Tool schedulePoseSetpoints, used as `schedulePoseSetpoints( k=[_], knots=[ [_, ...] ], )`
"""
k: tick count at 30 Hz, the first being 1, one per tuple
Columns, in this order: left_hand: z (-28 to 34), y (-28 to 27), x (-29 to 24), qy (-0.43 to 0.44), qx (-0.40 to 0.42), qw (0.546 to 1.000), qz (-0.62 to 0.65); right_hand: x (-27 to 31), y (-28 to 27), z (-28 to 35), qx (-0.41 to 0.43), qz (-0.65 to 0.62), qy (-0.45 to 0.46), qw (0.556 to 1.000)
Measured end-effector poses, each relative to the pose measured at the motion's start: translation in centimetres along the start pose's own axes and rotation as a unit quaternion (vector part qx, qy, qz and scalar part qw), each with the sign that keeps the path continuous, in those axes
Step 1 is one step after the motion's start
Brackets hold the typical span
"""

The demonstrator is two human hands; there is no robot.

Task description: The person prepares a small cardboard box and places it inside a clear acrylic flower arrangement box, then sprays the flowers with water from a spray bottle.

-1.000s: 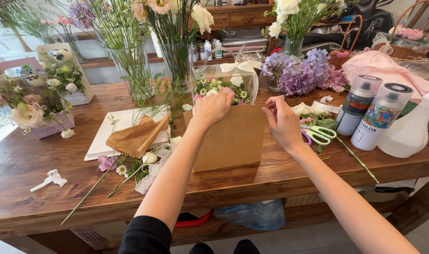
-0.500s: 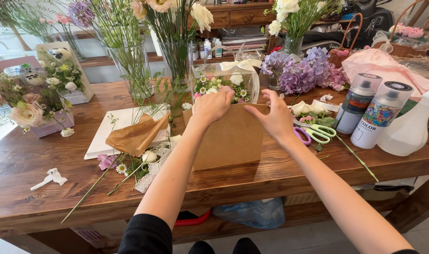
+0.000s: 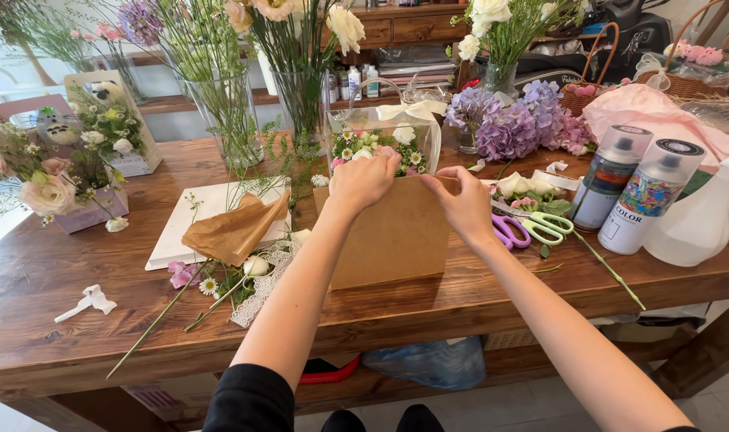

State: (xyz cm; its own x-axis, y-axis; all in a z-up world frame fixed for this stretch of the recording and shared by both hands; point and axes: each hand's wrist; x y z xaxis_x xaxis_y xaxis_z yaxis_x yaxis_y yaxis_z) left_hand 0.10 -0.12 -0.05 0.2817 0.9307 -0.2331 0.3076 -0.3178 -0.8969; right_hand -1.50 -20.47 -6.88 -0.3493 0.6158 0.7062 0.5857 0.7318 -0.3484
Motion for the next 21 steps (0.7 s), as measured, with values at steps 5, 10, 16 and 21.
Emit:
schedulePoseSetpoints(
  k=[5,10,16,21],
  knots=[
    [0.0,-0.1,0.0,0.0,0.005,1.0,-0.002,-0.9,0.3,-0.2,0.008,-0.027,-0.018,0.999],
    [0.0,-0.1,-0.1,-0.001,0.004,1.0,-0.002,-1.5,-0.4,-0.5,0.039,-0.1,-0.05,0.993],
    [1.7,-1.0,-0.9,-0.005,0.007,1.0,-0.008,0.6,-2.7,0.6,0.063,-0.175,-0.04,0.982],
    [2.7,-1.9,-1.0,0.016,0.03,0.998,0.058,-0.4,-3.4,2.0,0.057,-0.256,-0.058,0.963]
  ],
)
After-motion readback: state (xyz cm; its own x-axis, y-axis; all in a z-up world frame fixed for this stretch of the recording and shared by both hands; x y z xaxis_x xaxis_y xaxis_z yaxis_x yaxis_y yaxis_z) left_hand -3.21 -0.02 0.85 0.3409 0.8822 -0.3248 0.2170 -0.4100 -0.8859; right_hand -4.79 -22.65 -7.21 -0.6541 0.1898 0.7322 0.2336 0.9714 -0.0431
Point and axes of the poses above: each hand's wrist, its own z-axis away from the middle knuckle, its own y-axis out of the palm, x = y × z, and after that the axes turned 9 degrees about -x, right-handed
